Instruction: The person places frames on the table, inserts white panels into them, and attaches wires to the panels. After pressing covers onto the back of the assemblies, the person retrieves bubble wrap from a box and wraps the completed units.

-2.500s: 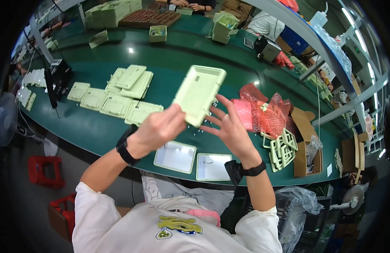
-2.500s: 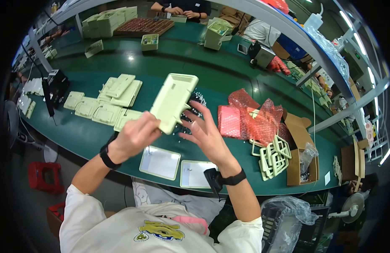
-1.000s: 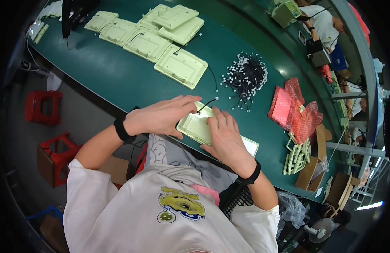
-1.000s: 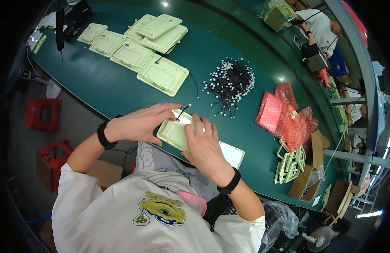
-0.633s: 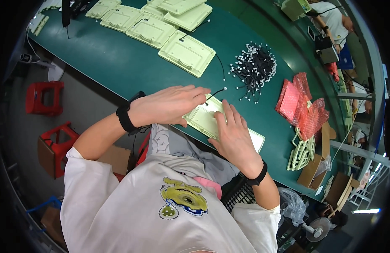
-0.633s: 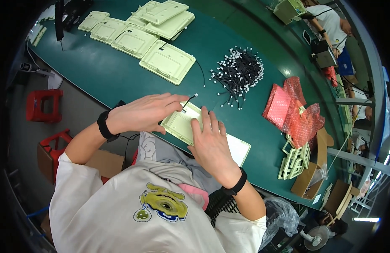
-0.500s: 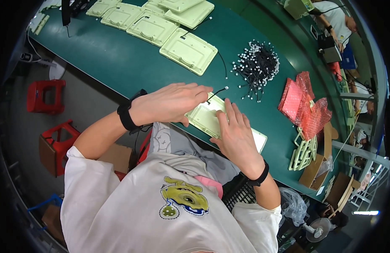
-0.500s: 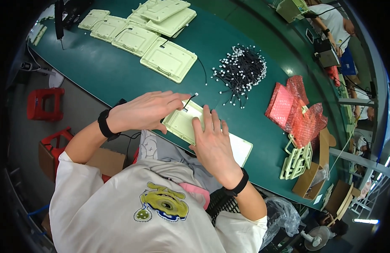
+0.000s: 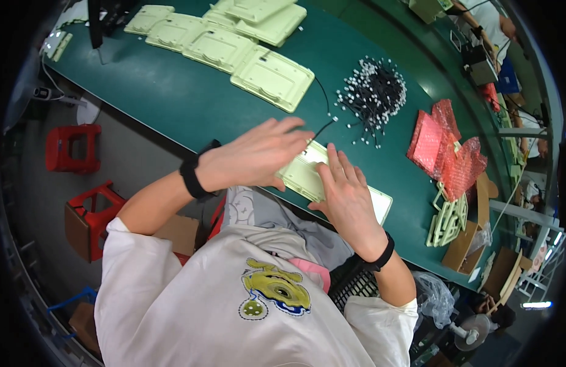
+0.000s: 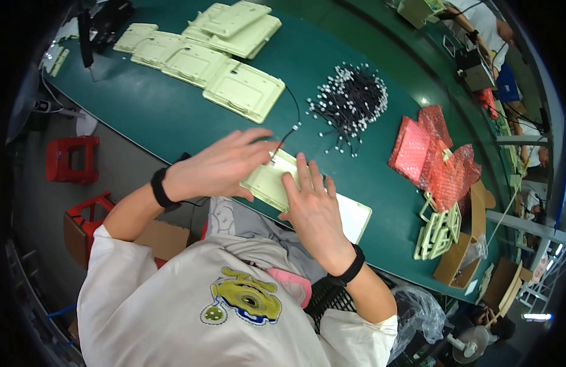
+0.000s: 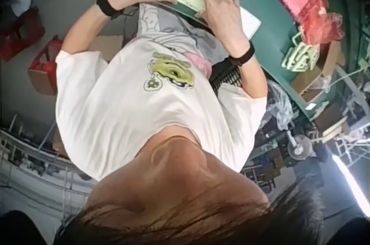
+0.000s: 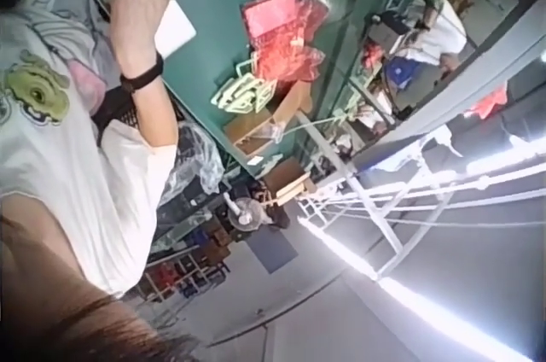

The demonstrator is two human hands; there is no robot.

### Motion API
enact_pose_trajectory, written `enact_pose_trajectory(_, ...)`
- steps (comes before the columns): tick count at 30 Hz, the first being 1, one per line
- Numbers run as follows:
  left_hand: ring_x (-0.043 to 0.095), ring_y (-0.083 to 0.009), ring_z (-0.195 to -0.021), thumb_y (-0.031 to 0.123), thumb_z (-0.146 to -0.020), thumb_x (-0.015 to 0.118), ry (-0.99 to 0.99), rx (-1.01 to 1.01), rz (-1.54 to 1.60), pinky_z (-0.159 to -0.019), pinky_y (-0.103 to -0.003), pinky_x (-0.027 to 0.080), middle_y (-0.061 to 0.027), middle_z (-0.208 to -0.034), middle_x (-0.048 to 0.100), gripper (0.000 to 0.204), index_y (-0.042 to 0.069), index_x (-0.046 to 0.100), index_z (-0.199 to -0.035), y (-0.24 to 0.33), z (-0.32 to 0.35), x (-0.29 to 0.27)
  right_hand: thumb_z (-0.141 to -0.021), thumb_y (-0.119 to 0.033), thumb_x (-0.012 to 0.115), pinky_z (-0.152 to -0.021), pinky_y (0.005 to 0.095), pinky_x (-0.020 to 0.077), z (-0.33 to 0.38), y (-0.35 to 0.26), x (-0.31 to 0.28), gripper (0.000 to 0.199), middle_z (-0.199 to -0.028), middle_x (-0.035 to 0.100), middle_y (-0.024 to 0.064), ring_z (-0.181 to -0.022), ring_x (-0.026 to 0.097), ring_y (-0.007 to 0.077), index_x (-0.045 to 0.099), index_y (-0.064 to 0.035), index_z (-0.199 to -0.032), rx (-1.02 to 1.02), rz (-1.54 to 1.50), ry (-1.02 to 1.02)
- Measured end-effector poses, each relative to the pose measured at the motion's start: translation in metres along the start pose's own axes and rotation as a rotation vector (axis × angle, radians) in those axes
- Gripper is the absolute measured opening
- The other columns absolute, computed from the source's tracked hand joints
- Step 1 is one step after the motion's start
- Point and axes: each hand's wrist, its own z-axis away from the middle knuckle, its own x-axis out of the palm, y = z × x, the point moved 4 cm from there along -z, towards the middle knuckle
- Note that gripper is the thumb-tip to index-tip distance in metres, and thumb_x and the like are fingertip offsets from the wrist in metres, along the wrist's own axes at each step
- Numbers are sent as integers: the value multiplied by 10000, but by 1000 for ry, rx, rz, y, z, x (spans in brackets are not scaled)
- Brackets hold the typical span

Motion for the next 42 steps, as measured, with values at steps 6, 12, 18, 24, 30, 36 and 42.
enact_pose_trajectory(6,419,-421,-1538,233,-669,987,18,78,7,-1216,-554,386,-249,-1562,528,769,-21,588,-1275,5,-10,18,-667,-204,988,-1155,511,480,1,1,0,817,-1644,439,303,-1473,509,456,565,-24,-1342,17,0,-9)
enact_pose_trajectory(12,460,-403,-1501,228,-688,974,-13,20,-21,-1277,-594,322,-233,-1548,519,798,22,582,-1352,7,3,9,-695,-247,982,-1197,515,443,-14,-14,7,797,-1663,401,315,-1524,441,475,561,-9,-1329,9,-81,24)
enact_pose_trajectory(18,471,-352,-1498,191,-655,946,21,-97,-97,-1289,-614,296,-171,-1578,512,904,170,592,-1486,-43,67,-25,-799,-334,932,-1237,527,394,-2,-31,-42,677,-1675,373,315,-1554,364,511,596,1,-1282,-89,-119,47)
enact_pose_trajectory(24,420,-395,-1548,98,-571,935,-12,-479,-340,-1256,-576,349,-81,-1604,559,952,189,605,-1459,-134,169,-117,-865,-359,888,-1231,552,388,24,3,-67,582,-1660,398,304,-1539,376,519,633,-1,-1246,-34,-125,43)
enact_pose_trajectory(30,365,-451,-1572,60,-562,973,8,-801,-438,-1257,-508,394,-148,-1716,385,985,185,593,-1463,-213,223,-173,-941,-328,825,-1120,504,495,-2,34,-126,514,-1463,615,254,-1362,582,450,646,15,-1280,-30,-83,23)
enact_pose_trajectory(36,432,-442,-1505,141,-685,966,534,-590,-337,-1230,-500,418,-204,-1607,463,832,139,618,-1441,-144,149,-194,-973,-287,798,-996,460,566,-25,57,-155,454,-1260,734,206,-1162,703,407,649,20,-1273,17,-64,123)
enact_pose_trajectory(42,568,-445,-1346,474,-765,934,413,-738,-191,-1144,-483,484,-266,-1409,599,951,-28,538,-1469,-179,-58,-165,-980,-283,796,-921,455,593,-25,51,-129,412,-1157,767,197,-1077,749,388,659,12,-1233,105,-251,67)
